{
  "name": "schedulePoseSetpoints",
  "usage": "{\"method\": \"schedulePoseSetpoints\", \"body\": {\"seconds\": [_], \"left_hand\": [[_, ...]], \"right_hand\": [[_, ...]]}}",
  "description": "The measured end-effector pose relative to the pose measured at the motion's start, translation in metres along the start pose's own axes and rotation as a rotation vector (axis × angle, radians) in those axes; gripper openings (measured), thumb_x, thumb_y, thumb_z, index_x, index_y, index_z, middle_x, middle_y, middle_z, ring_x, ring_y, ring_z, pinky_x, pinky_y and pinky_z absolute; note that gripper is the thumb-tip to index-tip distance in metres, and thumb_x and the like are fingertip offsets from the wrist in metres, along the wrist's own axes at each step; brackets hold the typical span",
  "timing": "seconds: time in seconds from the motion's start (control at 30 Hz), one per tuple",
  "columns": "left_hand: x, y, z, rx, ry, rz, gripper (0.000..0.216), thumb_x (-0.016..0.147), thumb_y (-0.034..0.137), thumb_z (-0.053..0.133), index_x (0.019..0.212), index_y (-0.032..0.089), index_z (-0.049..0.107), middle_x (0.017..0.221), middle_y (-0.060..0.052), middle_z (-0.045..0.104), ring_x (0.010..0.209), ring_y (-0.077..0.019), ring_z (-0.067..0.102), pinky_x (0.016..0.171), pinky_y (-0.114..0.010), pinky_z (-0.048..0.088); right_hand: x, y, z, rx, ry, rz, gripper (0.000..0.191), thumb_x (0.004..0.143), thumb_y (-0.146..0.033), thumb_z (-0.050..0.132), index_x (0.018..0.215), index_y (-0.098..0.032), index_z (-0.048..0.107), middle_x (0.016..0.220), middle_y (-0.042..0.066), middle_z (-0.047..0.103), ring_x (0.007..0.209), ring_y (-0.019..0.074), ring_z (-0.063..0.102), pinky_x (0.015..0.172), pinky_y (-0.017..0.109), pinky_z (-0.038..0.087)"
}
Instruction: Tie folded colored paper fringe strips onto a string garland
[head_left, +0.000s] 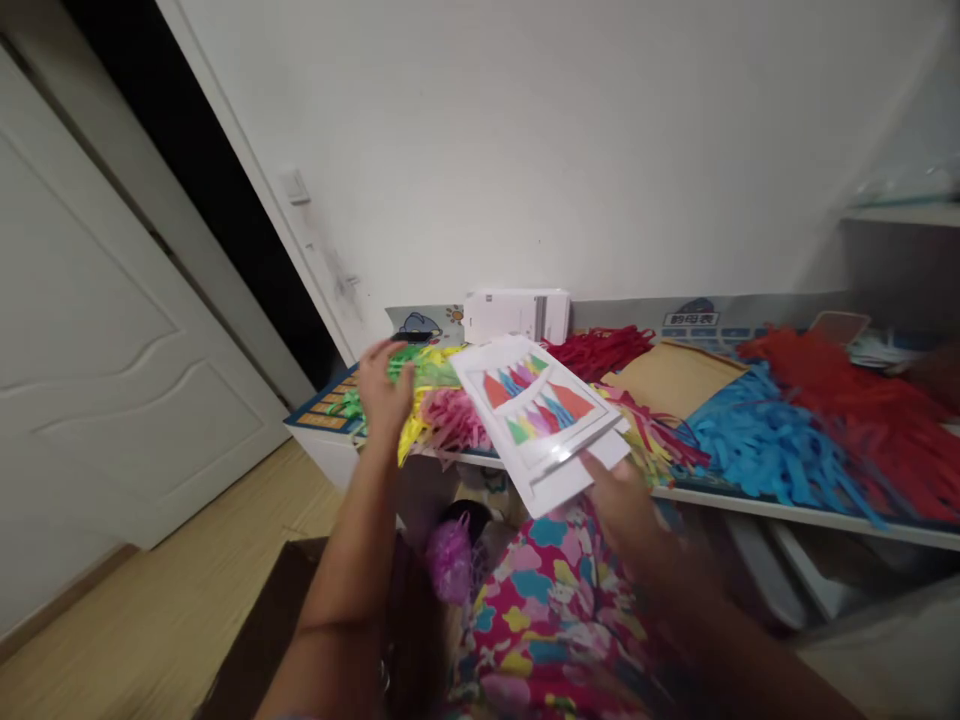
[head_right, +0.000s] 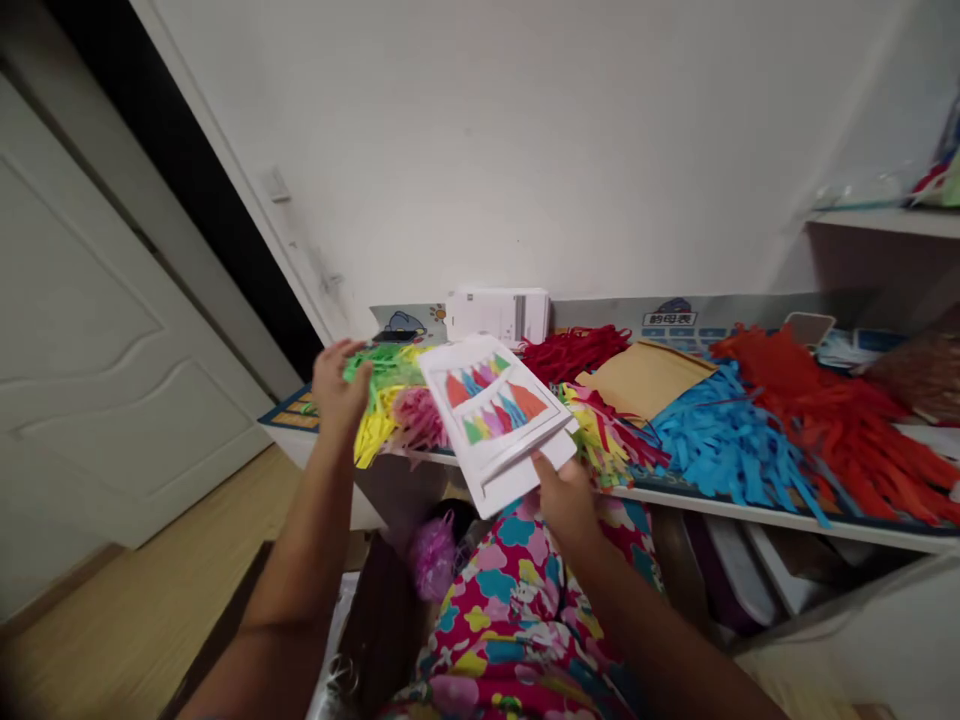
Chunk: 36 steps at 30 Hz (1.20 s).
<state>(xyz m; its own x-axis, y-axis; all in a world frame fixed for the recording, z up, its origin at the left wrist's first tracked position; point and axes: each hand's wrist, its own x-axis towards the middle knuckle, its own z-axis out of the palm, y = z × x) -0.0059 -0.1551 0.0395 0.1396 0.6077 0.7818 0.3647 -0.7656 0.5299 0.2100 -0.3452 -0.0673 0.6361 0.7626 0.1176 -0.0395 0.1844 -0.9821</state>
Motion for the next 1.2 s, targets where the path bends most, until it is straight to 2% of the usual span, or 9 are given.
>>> {"method": "schedulePoseSetpoints", "body": {"seconds": [0.03,0.13,0.23,0.4,0.57,0.63,0.7,0.87,1.2], "left_hand": [[-0.020,0.013,0.012,0.074,-0.057,0.088,0.038,0.092,0.033,0.051,0.124,0.018,0.064,0.134,-0.013,0.062,0.133,-0.0289,0.052,0.113,-0.051,0.041],[-0.085,0.043,0.053,0.199,-0.502,0.392,0.064,0.086,0.032,0.061,0.147,0.018,0.045,0.153,-0.017,0.048,0.144,-0.0321,0.041,0.118,-0.053,0.034],[-0.119,0.046,0.085,0.353,-0.630,0.413,0.066,0.082,0.020,0.060,0.147,0.015,0.045,0.155,-0.019,0.044,0.146,-0.0354,0.037,0.120,-0.060,0.028],[-0.111,0.011,0.105,0.345,-0.455,0.429,0.058,0.083,0.008,0.052,0.141,0.013,0.051,0.142,-0.019,0.059,0.138,-0.0332,0.051,0.115,-0.059,0.038],[-0.110,-0.005,0.116,0.295,-0.329,0.381,0.059,0.086,0.003,0.043,0.144,0.011,0.046,0.138,-0.021,0.062,0.132,-0.0287,0.057,0.110,-0.051,0.048],[-0.108,-0.006,0.120,0.286,-0.288,0.353,0.061,0.086,0.002,0.041,0.147,0.011,0.043,0.141,-0.021,0.060,0.134,-0.0283,0.056,0.111,-0.050,0.047],[-0.102,-0.006,0.122,0.274,-0.241,0.327,0.063,0.086,0.003,0.041,0.148,0.011,0.042,0.140,-0.021,0.060,0.134,-0.0281,0.056,0.111,-0.048,0.048],[-0.088,-0.001,0.115,0.193,-0.146,0.216,0.062,0.083,0.004,0.042,0.144,0.012,0.051,0.137,-0.017,0.064,0.131,-0.0257,0.059,0.111,-0.042,0.049],[-0.066,0.013,0.105,0.164,-0.148,0.037,0.058,0.084,0.005,0.039,0.140,0.012,0.058,0.140,-0.015,0.062,0.132,-0.0251,0.058,0.114,-0.042,0.046]], "right_hand": [[0.007,0.009,0.008,-0.065,0.037,-0.034,0.047,0.081,-0.051,0.060,0.110,-0.015,0.069,0.109,0.013,0.076,0.106,0.0316,0.069,0.094,0.044,0.054],[0.025,0.031,0.026,-0.149,0.037,-0.067,0.045,0.082,-0.049,0.055,0.108,-0.015,0.071,0.105,0.014,0.076,0.099,0.0312,0.071,0.089,0.045,0.056],[0.029,0.041,0.032,-0.248,0.018,-0.115,0.042,0.085,-0.043,0.049,0.109,-0.017,0.071,0.108,0.013,0.076,0.100,0.0282,0.071,0.089,0.040,0.056],[0.017,0.016,0.004,-0.462,-0.055,-0.213,0.036,0.085,-0.047,0.056,0.094,-0.019,0.076,0.086,0.011,0.077,0.087,0.0291,0.071,0.083,0.040,0.054],[0.049,-0.038,-0.035,-1.030,0.202,-0.538,0.049,0.097,-0.051,0.044,0.128,-0.021,0.068,0.133,0.015,0.064,0.126,0.0313,0.053,0.111,0.047,0.034],[0.073,-0.037,-0.036,-1.281,0.246,-0.393,0.067,0.095,-0.057,0.047,0.149,-0.017,0.049,0.154,0.019,0.043,0.139,0.0363,0.039,0.112,0.050,0.032],[0.091,-0.020,-0.030,-1.441,0.094,-0.184,0.080,0.092,-0.066,0.048,0.156,-0.020,0.036,0.160,0.019,0.033,0.143,0.0397,0.034,0.111,0.054,0.032],[0.099,0.024,-0.019,-1.529,-0.049,-0.016,0.085,0.089,-0.075,0.043,0.159,-0.030,0.029,0.167,0.012,0.018,0.146,0.0470,0.025,0.110,0.063,0.028],[0.114,0.015,-0.017,-1.578,-0.036,-0.044,0.053,0.097,-0.052,0.047,0.138,-0.020,0.058,0.142,0.022,0.049,0.117,0.0376,0.057,0.090,0.049,0.047]]}}
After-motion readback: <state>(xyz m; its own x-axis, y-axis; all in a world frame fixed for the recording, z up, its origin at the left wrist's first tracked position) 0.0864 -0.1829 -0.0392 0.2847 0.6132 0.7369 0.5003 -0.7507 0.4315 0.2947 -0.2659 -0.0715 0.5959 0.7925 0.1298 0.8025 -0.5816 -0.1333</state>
